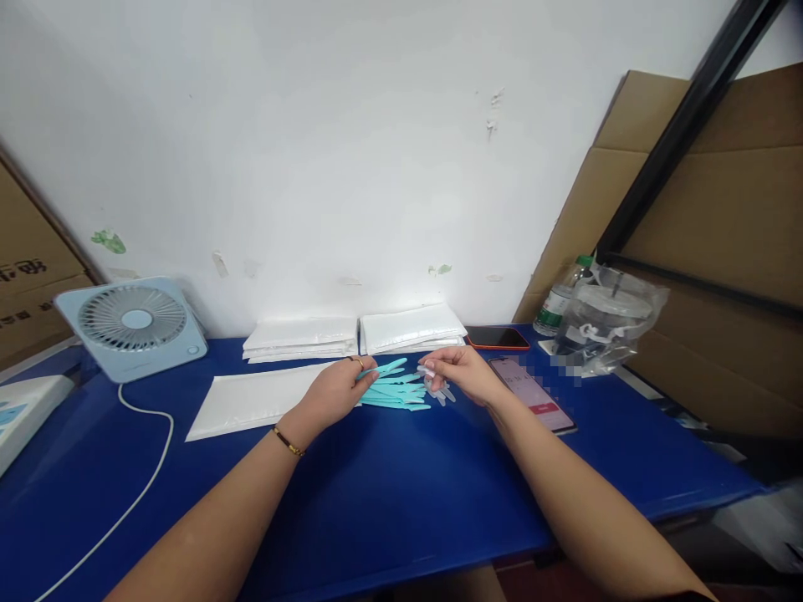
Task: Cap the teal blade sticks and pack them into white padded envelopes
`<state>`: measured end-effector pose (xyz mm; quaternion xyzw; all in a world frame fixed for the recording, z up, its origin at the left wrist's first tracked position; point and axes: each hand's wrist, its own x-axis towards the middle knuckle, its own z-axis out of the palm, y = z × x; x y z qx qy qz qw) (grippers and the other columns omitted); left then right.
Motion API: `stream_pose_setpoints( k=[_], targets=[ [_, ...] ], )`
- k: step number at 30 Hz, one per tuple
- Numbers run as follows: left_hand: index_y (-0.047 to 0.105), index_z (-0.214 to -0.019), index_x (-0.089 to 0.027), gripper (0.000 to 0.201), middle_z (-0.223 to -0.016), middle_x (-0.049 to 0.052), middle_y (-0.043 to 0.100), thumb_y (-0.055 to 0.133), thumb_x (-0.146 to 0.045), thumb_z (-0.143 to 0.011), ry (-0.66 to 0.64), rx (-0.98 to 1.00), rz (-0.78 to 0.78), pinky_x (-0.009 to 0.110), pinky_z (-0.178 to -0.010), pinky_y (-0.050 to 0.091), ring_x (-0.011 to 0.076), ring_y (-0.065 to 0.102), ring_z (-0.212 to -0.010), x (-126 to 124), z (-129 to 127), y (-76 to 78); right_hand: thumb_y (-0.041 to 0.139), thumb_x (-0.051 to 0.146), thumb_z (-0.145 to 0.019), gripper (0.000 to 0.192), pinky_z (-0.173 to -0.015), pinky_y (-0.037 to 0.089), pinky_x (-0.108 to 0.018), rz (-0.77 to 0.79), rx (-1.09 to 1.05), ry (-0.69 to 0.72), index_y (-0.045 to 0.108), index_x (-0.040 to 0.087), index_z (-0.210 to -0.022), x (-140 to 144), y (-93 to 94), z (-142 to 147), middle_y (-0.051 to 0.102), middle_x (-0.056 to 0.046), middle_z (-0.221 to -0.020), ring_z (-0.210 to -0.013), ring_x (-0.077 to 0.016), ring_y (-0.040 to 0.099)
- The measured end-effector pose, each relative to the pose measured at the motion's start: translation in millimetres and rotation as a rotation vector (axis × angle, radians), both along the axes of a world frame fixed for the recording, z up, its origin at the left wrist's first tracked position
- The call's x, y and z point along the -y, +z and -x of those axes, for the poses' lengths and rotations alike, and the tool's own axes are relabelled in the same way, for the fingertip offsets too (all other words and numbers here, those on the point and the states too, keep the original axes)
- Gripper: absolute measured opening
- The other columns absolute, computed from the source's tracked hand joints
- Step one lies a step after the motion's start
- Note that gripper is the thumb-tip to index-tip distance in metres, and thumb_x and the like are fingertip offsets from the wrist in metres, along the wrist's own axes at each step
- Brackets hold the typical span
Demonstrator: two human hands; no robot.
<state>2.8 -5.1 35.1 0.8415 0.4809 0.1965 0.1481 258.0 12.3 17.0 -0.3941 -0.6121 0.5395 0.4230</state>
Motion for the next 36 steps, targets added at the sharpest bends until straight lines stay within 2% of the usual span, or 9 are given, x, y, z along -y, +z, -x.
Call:
stream_pose_setpoints(
  k=[5, 11, 21, 36],
  targets=[
    [0.053, -0.082, -0.022, 0.034, -0.073, 0.0, 0.055, 0.029, -0.045, -0.091, -0.016, -0.014, -0.01, 0.026, -0.063, 0.036, 0.0161, 0.051, -0.069, 0, 0, -1.4, 0.075, 0.035, -0.065, 0.035, -0.063, 0.052, -0.026, 0.026, -0.063, 0.053, 0.068, 0.015, -0.093, 2, 2.7, -2, 0.069, -0.005, -0.075, -0.066, -0.0156, 0.067],
    [0.055, -0.088, -0.022, 0.032, -0.081, 0.002, 0.058, 0.031, -0.043, -0.09, -0.02, -0.027, -0.013, 0.026, -0.064, 0.036, 0.0173, 0.052, -0.076, 3, -2, -0.2, 0.071, 0.041, -0.069, 0.031, -0.053, 0.05, -0.025, 0.031, -0.048, 0.029, 0.067, 0.012, -0.08, 3, 1.6, 3, 0.066, -0.003, -0.063, -0.05, -0.0131, 0.063],
    [0.055, -0.082, -0.022, 0.031, -0.075, 0.001, 0.056, 0.031, -0.039, -0.091, -0.083, -0.096, -0.053, 0.026, -0.062, 0.034, 0.0167, 0.051, -0.07, 5, -7, -1.3, 0.068, 0.045, -0.07, 0.033, -0.052, 0.05, -0.023, 0.021, 0.019, 0.046, 0.066, 0.012, -0.078, 9, -0.5, 16, 0.066, -0.003, -0.065, -0.053, -0.0129, 0.064],
    [0.056, -0.081, -0.022, 0.032, -0.073, 0.0, 0.056, 0.033, -0.042, -0.09, -0.089, -0.012, -0.002, 0.026, -0.061, 0.035, 0.0159, 0.05, -0.068, 3, -6, -3.7, 0.068, 0.044, -0.07, 0.031, -0.052, 0.048, -0.023, -0.01, 0.008, 0.019, 0.066, 0.013, -0.076, 9, 1.5, 14, 0.066, -0.002, -0.062, -0.049, -0.0116, 0.062]
  ],
)
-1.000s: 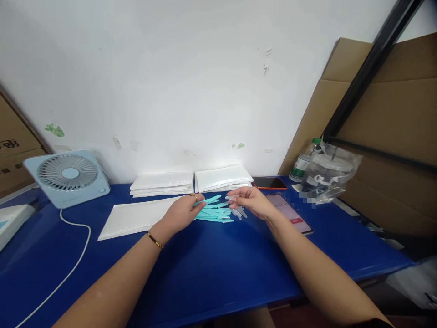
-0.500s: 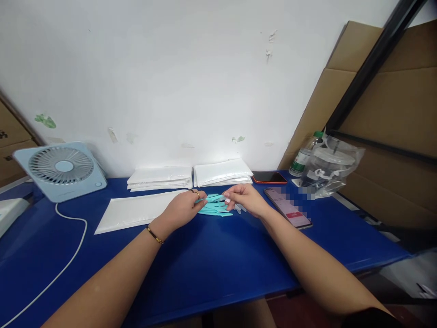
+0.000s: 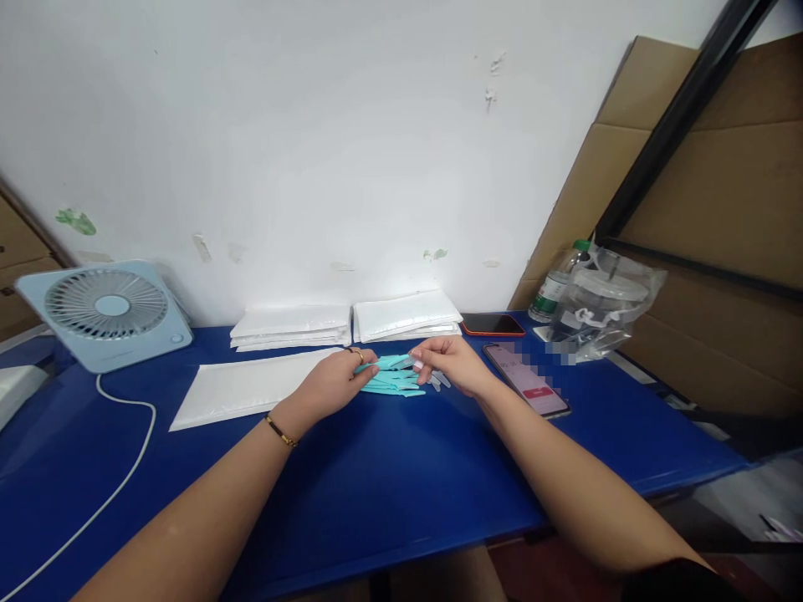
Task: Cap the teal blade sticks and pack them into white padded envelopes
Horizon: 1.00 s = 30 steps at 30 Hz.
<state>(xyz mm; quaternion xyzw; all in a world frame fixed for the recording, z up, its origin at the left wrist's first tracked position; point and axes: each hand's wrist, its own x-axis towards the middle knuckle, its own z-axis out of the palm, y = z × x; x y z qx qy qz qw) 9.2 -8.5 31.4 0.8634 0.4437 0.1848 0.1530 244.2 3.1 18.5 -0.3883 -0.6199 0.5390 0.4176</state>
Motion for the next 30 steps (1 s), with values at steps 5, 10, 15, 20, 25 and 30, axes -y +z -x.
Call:
stream_pose_setpoints(
  k=[5, 10, 15, 20, 25, 30],
  targets=[
    [0.055, -0.079, -0.022, 0.032, -0.071, -0.001, 0.055, 0.032, -0.041, -0.091, -0.026, -0.017, -0.005, 0.026, -0.062, 0.034, 0.0157, 0.049, -0.067, 2, -1, 0.6, 0.067, 0.045, -0.071, 0.034, -0.051, 0.047, -0.022, 0.003, 0.036, 0.011, 0.066, 0.012, -0.08, 0, -1.3, 2, 0.066, -0.003, -0.064, -0.05, -0.0119, 0.062],
    [0.053, -0.086, -0.022, 0.026, -0.074, -0.001, 0.055, 0.035, -0.04, -0.09, -0.053, -0.019, 0.029, 0.026, -0.062, 0.034, 0.0158, 0.05, -0.069, 8, -5, 0.1, 0.066, 0.045, -0.071, 0.035, -0.046, 0.041, -0.019, -0.047, 0.229, 0.072, 0.07, 0.012, -0.082, 4, 2.2, -1, 0.061, 0.0, -0.052, -0.046, -0.0087, 0.053],
    [0.048, -0.081, -0.021, 0.021, -0.069, -0.002, 0.052, 0.042, -0.04, -0.087, -0.148, -0.051, 0.15, 0.025, -0.057, 0.032, 0.0131, 0.046, -0.061, 21, -15, -2.9, 0.072, 0.04, -0.065, 0.03, -0.04, 0.035, -0.017, 0.019, 0.524, 0.318, 0.071, 0.011, -0.073, 8, 10.2, -15, 0.059, 0.0, -0.054, -0.041, -0.0059, 0.049],
    [0.05, -0.078, -0.02, 0.024, -0.069, -0.002, 0.052, 0.044, -0.042, -0.086, -0.205, -0.038, 0.256, 0.024, -0.055, 0.033, 0.0123, 0.046, -0.061, 25, -22, -10.9, 0.073, 0.04, -0.062, 0.031, -0.043, 0.042, -0.017, 0.16, 0.58, 0.461, 0.07, 0.011, -0.072, 11, 8.8, -12, 0.06, 0.0, -0.056, -0.043, -0.0085, 0.056],
    [0.056, -0.086, -0.021, 0.033, -0.081, 0.001, 0.06, 0.047, -0.053, -0.083, -0.224, -0.093, 0.175, 0.026, -0.063, 0.041, 0.0157, 0.054, -0.074, 27, -22, -15.0, 0.074, 0.043, -0.06, 0.033, -0.044, 0.04, -0.017, 0.128, 0.695, 0.539, 0.071, 0.014, -0.075, 12, 11.1, -13, 0.061, 0.001, -0.057, -0.044, -0.008, 0.055],
    [0.035, -0.135, -0.02, 0.067, -0.142, 0.012, 0.035, 0.036, -0.063, -0.084, -0.102, -0.175, -0.151, 0.045, -0.105, 0.024, 0.0299, 0.026, -0.132, 26, -24, -22.9, 0.06, 0.039, -0.075, 0.027, -0.051, 0.038, -0.021, -0.28, 0.779, 0.095, 0.071, 0.015, -0.076, 0, 12.0, -30, 0.066, -0.002, -0.064, -0.053, -0.0104, 0.054]
  ],
)
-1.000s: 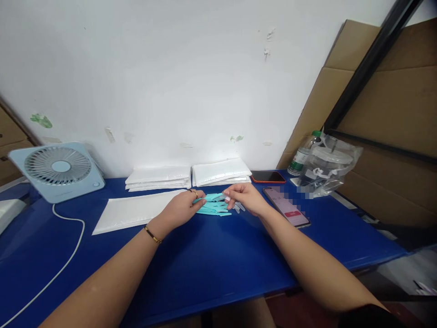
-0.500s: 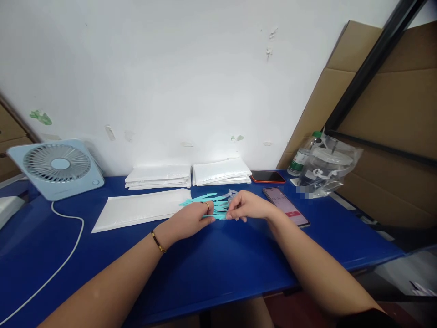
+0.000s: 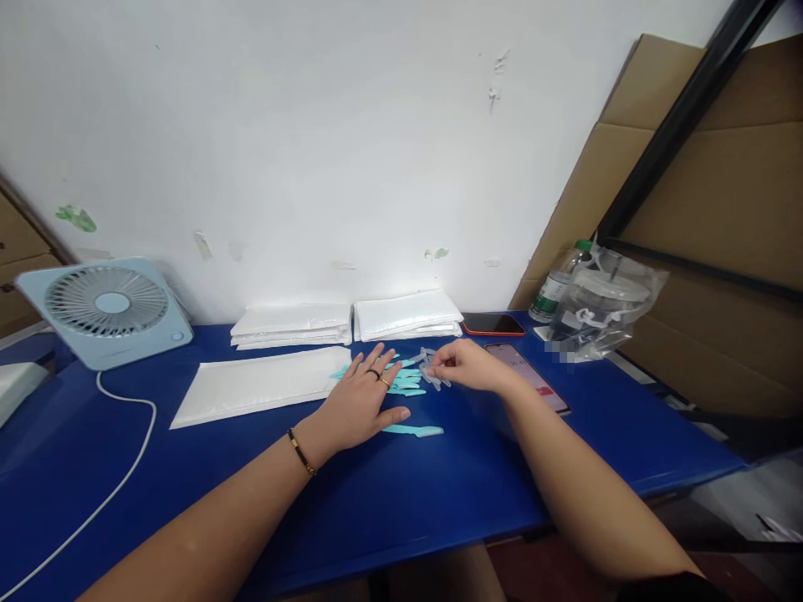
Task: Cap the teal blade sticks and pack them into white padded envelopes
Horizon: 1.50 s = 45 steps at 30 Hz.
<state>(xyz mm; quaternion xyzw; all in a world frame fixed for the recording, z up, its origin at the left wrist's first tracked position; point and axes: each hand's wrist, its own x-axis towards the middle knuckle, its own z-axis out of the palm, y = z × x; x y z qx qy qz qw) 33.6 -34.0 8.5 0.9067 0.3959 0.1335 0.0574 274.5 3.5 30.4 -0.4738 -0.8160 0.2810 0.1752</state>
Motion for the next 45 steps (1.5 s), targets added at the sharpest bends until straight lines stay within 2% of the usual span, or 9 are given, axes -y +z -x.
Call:
stream_pose_setpoints(
  k=[4, 11, 17, 22, 28, 33, 37, 40, 45],
  targets=[
    [0.023, -0.142, -0.014, 0.083, -0.149, 0.015, 0.021, 0.026, -0.071, -0.081, -0.005, -0.113, 0.091, 0.047, -0.109, 0.016, 0.0318, 0.012, -0.137, 5, -5, -9.7, 0.055, 0.024, -0.077, 0.018, -0.062, 0.04, -0.024, -0.259, 0.025, -0.162, 0.071, 0.017, -0.079, -13, -7.4, -10, 0.069, -0.003, -0.075, -0.066, -0.0139, 0.058],
    [0.027, -0.141, -0.014, 0.095, -0.146, 0.018, 0.025, 0.034, -0.078, -0.072, 0.01, -0.115, 0.188, 0.047, -0.108, 0.019, 0.0335, 0.019, -0.136, 36, -14, -2.1, 0.055, 0.022, -0.081, 0.02, -0.072, 0.041, -0.026, -0.384, 0.057, -0.109, 0.071, 0.02, -0.093, -25, -23.5, -5, 0.063, -0.006, -0.088, -0.079, -0.0164, 0.057],
    [0.033, -0.139, -0.016, 0.078, -0.145, 0.014, 0.032, 0.027, -0.069, -0.082, 0.079, -0.087, 0.124, 0.041, -0.106, 0.027, 0.029, 0.027, -0.134, 20, -5, 16.4, 0.061, 0.026, -0.079, 0.016, -0.073, 0.038, -0.026, -0.42, 0.191, -0.088, 0.072, 0.021, -0.089, -35, -34.6, 4, 0.056, -0.006, -0.086, -0.082, -0.0168, 0.054],
    [0.03, -0.14, -0.016, 0.076, -0.148, 0.013, 0.024, 0.028, -0.067, -0.083, 0.081, -0.119, 0.102, 0.045, -0.109, 0.017, 0.0294, 0.016, -0.137, -9, 13, 2.2, 0.063, 0.023, -0.075, 0.008, -0.07, 0.038, -0.025, -0.361, 0.169, -0.131, 0.069, 0.018, -0.076, -39, -36.5, -6, 0.056, -0.005, -0.085, -0.078, -0.0155, 0.054],
    [0.022, -0.143, -0.02, 0.078, -0.15, 0.011, 0.018, 0.029, -0.068, -0.082, -0.014, -0.14, 0.173, 0.043, -0.109, 0.018, 0.0286, 0.015, -0.137, 11, 9, -3.5, 0.061, 0.022, -0.075, 0.008, -0.07, 0.039, -0.024, -0.335, 0.119, -0.179, 0.067, 0.017, -0.073, -41, -38.4, -13, 0.057, -0.005, -0.085, -0.077, -0.015, 0.053],
    [0.041, -0.133, -0.014, 0.059, -0.137, 0.015, 0.043, 0.03, -0.052, -0.09, 0.124, -0.074, 0.089, 0.038, -0.1, 0.032, 0.0266, 0.04, -0.125, -8, 6, 9.5, 0.061, 0.025, -0.076, 0.008, -0.07, 0.038, -0.024, -0.362, 0.038, -0.192, 0.066, 0.018, -0.076, -43, -39.4, -12, 0.056, -0.003, -0.087, -0.079, -0.0147, 0.052],
    [0.063, -0.094, -0.017, 0.025, -0.099, 0.011, 0.065, 0.05, -0.034, -0.081, 0.34, -0.04, 0.077, 0.033, -0.08, 0.042, 0.0244, 0.059, -0.095, -52, 11, 9.4, 0.063, 0.024, -0.076, 0.007, -0.069, 0.038, -0.024, -0.359, 0.035, -0.179, 0.066, 0.019, -0.076, -44, -41.0, -9, 0.055, -0.003, -0.086, -0.079, -0.0144, 0.052],
    [0.062, -0.08, -0.021, 0.014, -0.079, 0.004, 0.067, 0.054, -0.032, -0.076, 0.339, 0.003, 0.172, 0.028, -0.065, 0.042, 0.0193, 0.061, -0.076, -71, 13, 2.0, 0.063, 0.024, -0.076, 0.006, -0.07, 0.038, -0.024, -0.382, 0.036, -0.163, 0.067, 0.019, -0.077, -45, -42.6, -6, 0.056, -0.003, -0.086, -0.08, -0.0146, 0.053],
    [0.061, -0.081, -0.021, 0.016, -0.078, 0.002, 0.066, 0.053, -0.034, -0.078, 0.272, 0.129, 0.219, 0.025, -0.061, 0.042, 0.0165, 0.06, -0.072, -75, 12, -6.2, 0.066, 0.026, -0.073, 0.007, -0.067, 0.039, -0.024, -0.388, 0.029, -0.166, 0.07, 0.02, -0.075, -50, -47.3, 2, 0.058, -0.003, -0.082, -0.077, -0.0143, 0.055]
  ],
)
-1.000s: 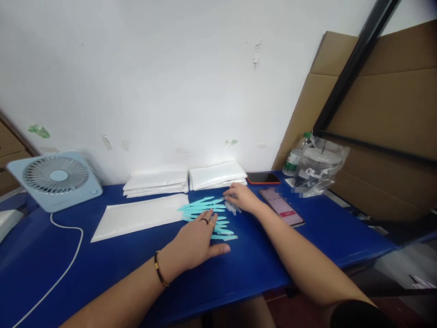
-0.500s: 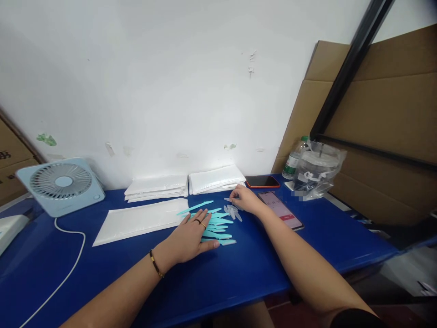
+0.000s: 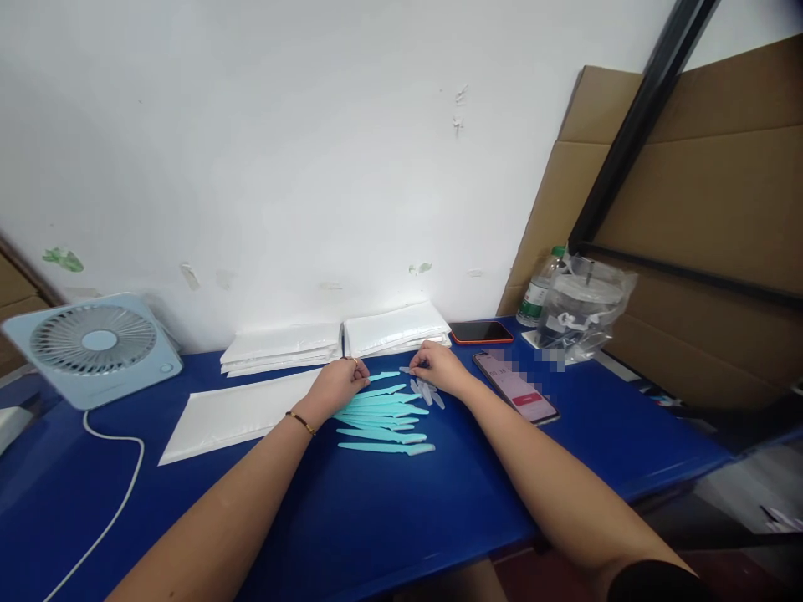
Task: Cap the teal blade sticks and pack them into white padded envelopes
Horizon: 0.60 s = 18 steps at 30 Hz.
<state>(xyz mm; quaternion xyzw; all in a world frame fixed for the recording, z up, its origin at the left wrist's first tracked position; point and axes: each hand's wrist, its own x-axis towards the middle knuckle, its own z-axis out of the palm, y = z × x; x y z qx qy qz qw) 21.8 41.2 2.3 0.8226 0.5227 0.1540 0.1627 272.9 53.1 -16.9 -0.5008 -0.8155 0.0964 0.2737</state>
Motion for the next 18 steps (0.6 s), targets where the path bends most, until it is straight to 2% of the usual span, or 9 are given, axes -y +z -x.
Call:
stream_pose_setpoints(
  k=[10, 15, 18],
  targets=[
    [0.065, -0.081, -0.02, 0.017, -0.081, 0.003, 0.066, 0.052, -0.032, -0.078, -0.055, 0.071, -0.051, 0.028, -0.065, 0.045, 0.0177, 0.059, -0.075, -4, -8, -7.0, 0.067, 0.036, -0.071, 0.017, -0.056, 0.042, -0.023, 0.112, -0.169, 0.091, 0.073, 0.02, -0.075, -6, -8.9, 17, 0.062, -0.002, -0.072, -0.064, -0.0129, 0.056],
    [0.064, -0.092, -0.021, 0.022, -0.094, 0.004, 0.065, 0.056, -0.034, -0.077, -0.08, 0.087, -0.128, 0.029, -0.074, 0.045, 0.0187, 0.059, -0.084, 3, -7, 1.3, 0.064, 0.032, -0.073, 0.013, -0.065, 0.042, -0.025, 0.03, -0.077, 0.066, 0.073, 0.023, -0.076, 1, 8.9, 13, 0.064, -0.003, -0.077, -0.074, -0.0154, 0.058],
    [0.065, -0.088, -0.022, 0.024, -0.091, 0.003, 0.064, 0.057, -0.04, -0.076, -0.134, 0.061, -0.11, 0.029, -0.071, 0.044, 0.0191, 0.058, -0.084, 7, -1, 10.3, 0.065, 0.035, -0.071, 0.015, -0.065, 0.04, -0.025, 0.055, -0.013, 0.034, 0.073, 0.023, -0.072, 12, 22.0, 4, 0.064, -0.003, -0.074, -0.073, -0.016, 0.057]
  ],
)
